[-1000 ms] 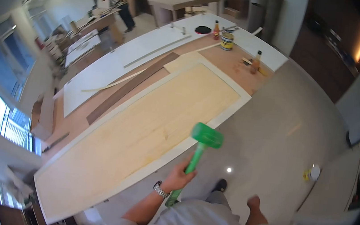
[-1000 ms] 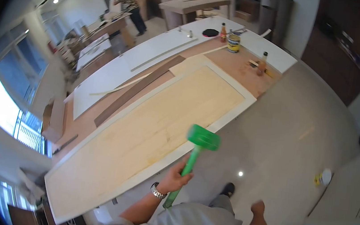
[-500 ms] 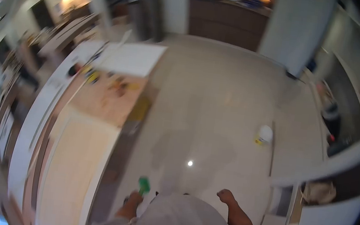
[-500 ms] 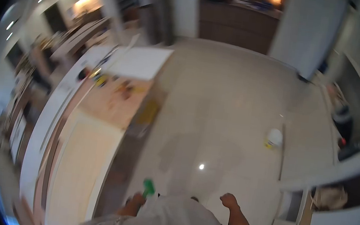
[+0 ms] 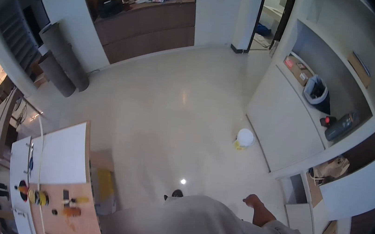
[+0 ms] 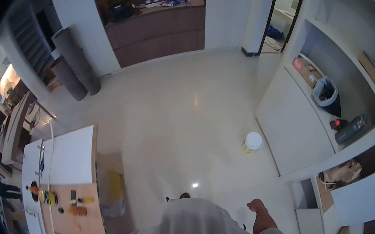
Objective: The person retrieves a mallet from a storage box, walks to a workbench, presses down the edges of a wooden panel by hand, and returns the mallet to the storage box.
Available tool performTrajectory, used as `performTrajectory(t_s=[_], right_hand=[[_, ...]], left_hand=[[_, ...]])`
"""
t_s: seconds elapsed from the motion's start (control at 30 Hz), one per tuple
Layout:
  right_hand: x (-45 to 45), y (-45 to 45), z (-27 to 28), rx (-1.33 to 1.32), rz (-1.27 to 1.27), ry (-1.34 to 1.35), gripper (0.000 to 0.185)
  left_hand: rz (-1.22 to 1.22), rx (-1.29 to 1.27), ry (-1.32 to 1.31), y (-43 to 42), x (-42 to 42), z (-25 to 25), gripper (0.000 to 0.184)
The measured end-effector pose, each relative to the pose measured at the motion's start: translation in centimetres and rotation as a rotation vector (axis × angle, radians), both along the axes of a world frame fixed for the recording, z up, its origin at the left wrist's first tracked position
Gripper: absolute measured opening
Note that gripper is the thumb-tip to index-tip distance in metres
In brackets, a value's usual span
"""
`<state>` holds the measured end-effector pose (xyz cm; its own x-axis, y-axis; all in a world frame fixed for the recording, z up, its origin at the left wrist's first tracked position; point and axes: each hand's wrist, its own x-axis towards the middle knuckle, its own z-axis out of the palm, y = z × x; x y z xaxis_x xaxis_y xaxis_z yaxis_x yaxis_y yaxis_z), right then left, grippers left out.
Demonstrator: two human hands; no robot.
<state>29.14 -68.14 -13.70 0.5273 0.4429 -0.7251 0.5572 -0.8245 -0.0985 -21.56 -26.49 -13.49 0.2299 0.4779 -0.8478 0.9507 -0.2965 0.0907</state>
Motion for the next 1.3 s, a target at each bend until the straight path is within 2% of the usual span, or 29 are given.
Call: performTrajectory(t_s=[0.07,0.13,0.2,0.23,0.27,0.3,0.33,0.4,0.43,0.47,0.5,0.53,0.6,0.63,0.67,0.7,0.73,0.77,0.87,0.97,1.07,1.1,1.17,1.2,1.23,1.3], right_hand=[[2.1,7.6,8.1,0.224,-0.22,-0.029,0.042],[5.1,12.2,8.7,0.333,-0.388,-0.027,0.038],[8.2,16.6,8.1,0.414,-0.512,0.021,0.038],[9.4,18.5,7.2,0.383,-0.482,0.042,0.038],[10.4,19.7,5.8,0.353,-0.451,0.055,0.039],[12.4,21.0,4.6,0.317,-0.414,0.067,0.04],[14.4,22.9,4.0,0.123,-0.372,0.144,0.044],[19.3,22.6,-6.2,0.079,-0.079,0.16,0.05],[21.9,23.5,-9.9,-0.073,0.124,0.166,0.05],[24.0,26.8,-5.5,-0.089,-0.136,0.144,0.05],[27.8,30.2,-4.4,-0.082,-0.176,0.199,0.05],[30.0,32.4,-3.7,-0.09,-0.221,0.27,0.05],[36.3,39.3,-2.3,-0.059,-0.097,0.078,0.041],[40.1,42.9,-3.1,0.041,0.089,-0.002,0.038],[43.6,45.6,-4.3,0.134,0.28,-0.077,0.035],[46.6,50.1,-0.9,0.184,0.408,-0.104,0.031],[49.4,54.5,2.0,0.29,0.362,-0.114,0.03],[51.7,58.5,4.0,0.4,0.315,-0.122,0.03],[56.5,69.1,8.2,0.649,-0.213,-0.085,0.027],[61.5,76.1,6.6,0.648,-0.188,-0.036,0.027],[67.0,79.7,0.9,0.109,0.61,-0.112,0.028],[68.3,79.7,-1.9,0.048,0.438,-0.03,0.029],[71.2,81.2,-1.5,0.076,0.29,-0.029,0.031],[72.2,83.0,-0.5,0.095,0.213,-0.03,0.032],[73.8,84.4,0.7,0.178,-0.074,-0.021,0.039],[77.2,88.3,2.8,0.235,-0.255,-0.094,0.041]], left_hand=[[-0.104,0.05,-0.021,9.3,5.6,-0.6,0.037],[-0.157,0.168,-0.079,19.6,13.0,-0.2,0.035],[-0.085,0.356,-0.19,29.8,22.7,2.9,0.034],[0.108,0.455,-0.313,34.0,27.1,4.8,0.035],[0.158,0.39,-0.335,39.0,31.4,5.3,0.036],[0.156,0.471,-0.441,42.4,35.1,6.2,0.033],[0.247,0.404,-0.504,44.5,38.8,8.9,0.035],[0.33,0.339,-0.528,45.5,45.3,16.0,0.04],[0.281,0.364,-0.508,47.0,46.6,14.0,0.041],[0.229,0.396,-0.491,48.5,47.4,10.9,0.043],[0.169,0.428,-0.467,50.1,48.0,9.2,0.044],[0.087,0.483,-0.441,49.2,48.5,9.6,0.042],[0.15,0.345,-0.308,49.5,48.8,6.2,0.04],[0.202,0.23,-0.251,49.8,48.0,2.6,0.04],[0.158,0.097,-0.126,49.3,48.0,1.8,0.04],[0.254,-0.003,-0.017,48.2,47.7,0.5,0.04],[-0.067,0.089,0.07,47.3,48.1,0.4,0.041],[-0.205,0.115,0.093,46.6,48.3,0.3,0.04],[-0.041,0.052,0.053,48.3,51.5,-0.2,0.036],[0.038,0.021,0.025,54.2,56.0,-1.0,0.033],[0.035,0.005,0.003,62.0,60.3,-0.7,0.029],[0.021,0.002,-0.004,65.1,61.8,-0.5,0.028],[-0.053,0.009,-0.023,72.7,66.2,-0.9,0.026],[-0.094,0.016,-0.029,76.7,68.8,-1.4,0.025],[-0.146,0.046,-0.039,81.0,71.9,-2.1,0.024],[-0.255,0.118,-0.074,90.3,79.8,-3.6,0.022]])
